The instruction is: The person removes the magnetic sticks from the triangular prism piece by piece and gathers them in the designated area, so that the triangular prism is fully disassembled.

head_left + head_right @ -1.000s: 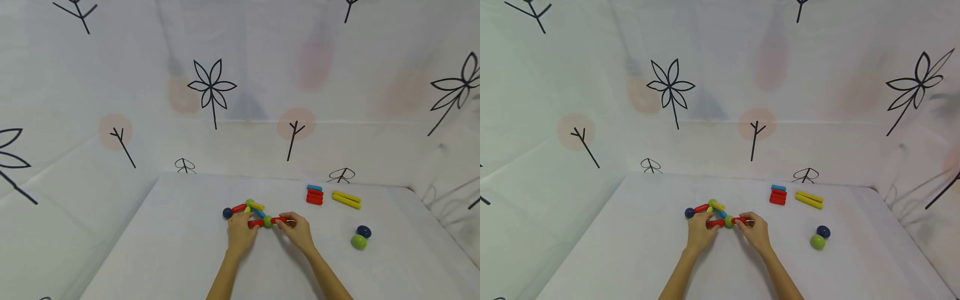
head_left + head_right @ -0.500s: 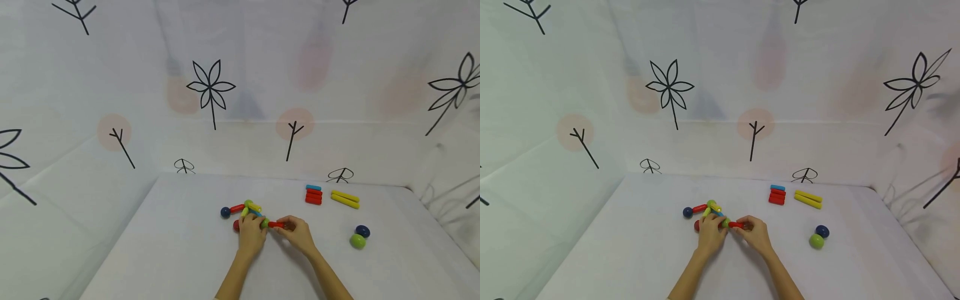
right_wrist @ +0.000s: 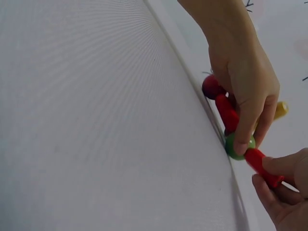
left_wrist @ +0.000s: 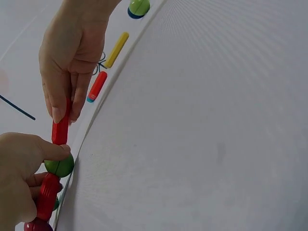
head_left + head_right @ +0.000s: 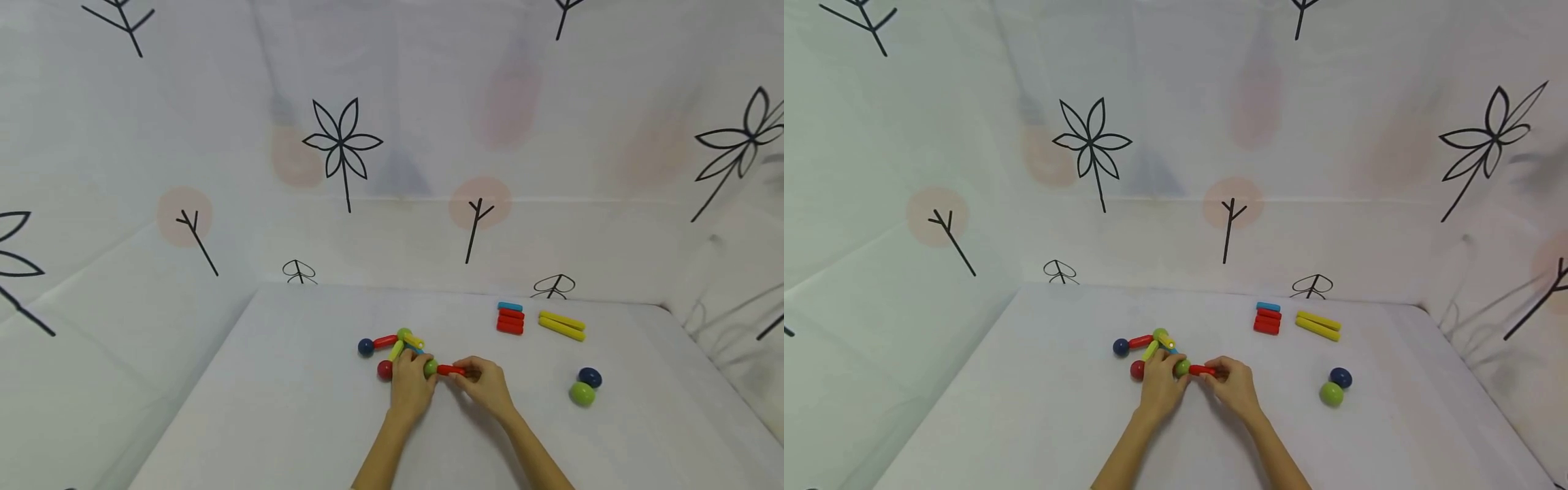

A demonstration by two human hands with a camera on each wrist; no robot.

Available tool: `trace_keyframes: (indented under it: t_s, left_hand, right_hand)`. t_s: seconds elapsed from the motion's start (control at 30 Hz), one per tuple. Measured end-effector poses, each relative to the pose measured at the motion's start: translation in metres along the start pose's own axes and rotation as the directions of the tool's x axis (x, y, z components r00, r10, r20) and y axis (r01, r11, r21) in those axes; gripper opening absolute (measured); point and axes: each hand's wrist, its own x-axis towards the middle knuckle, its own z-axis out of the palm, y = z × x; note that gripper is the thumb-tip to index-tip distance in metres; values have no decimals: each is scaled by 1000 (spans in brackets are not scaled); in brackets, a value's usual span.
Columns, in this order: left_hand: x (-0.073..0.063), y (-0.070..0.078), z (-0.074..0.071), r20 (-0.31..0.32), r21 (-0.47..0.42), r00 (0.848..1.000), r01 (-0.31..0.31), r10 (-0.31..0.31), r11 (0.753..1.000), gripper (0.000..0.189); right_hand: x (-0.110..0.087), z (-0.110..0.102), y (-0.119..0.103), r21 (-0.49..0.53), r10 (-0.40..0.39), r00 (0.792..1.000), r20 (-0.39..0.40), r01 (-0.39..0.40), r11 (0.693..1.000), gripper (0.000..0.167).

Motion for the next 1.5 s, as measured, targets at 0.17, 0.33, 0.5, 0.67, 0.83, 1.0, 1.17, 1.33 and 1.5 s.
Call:
trace_keyframes:
  t_s: [0.17,0.33,0.5,0.67,0.83,1.0,1.17,1.33,1.5]
  left_hand:
    - [2,0,-1,-4,0,1000,-7,7,1000,32]
    - [3,1,-5,43,-36,999,30,-28,999,30]
    - [3,1,-6,93,-66,994,67,-60,996,30]
    - [4,-2,-6,63,-57,998,35,-32,998,30]
    - [4,-4,-7,55,-57,998,10,-6,998,29]
    - [4,-4,-9,86,-81,996,19,-12,997,28]
    - [5,-5,-9,118,-117,993,46,-32,992,29]
    - [5,-5,-9,136,-134,990,59,-41,989,30]
    - [5,-4,-10,143,-140,989,67,-47,988,30]
  right_hand:
    - [0,3,-1,-56,-51,998,-42,49,997,14]
    - [3,1,2,-172,-169,970,-176,139,975,17]
    - [7,-14,10,-186,-77,965,-251,30,982,20]
    - [17,-39,23,-165,131,968,-216,-168,972,26]
    - [25,-61,38,-137,271,944,-189,-299,944,34]
    - [30,-73,52,-106,339,924,-178,-361,927,45]
    - [34,-78,61,-102,356,916,-184,-378,920,49]
    - [38,-78,65,-88,366,910,-194,-388,918,47]
    - [42,-80,66,-107,363,914,-184,-385,917,44]
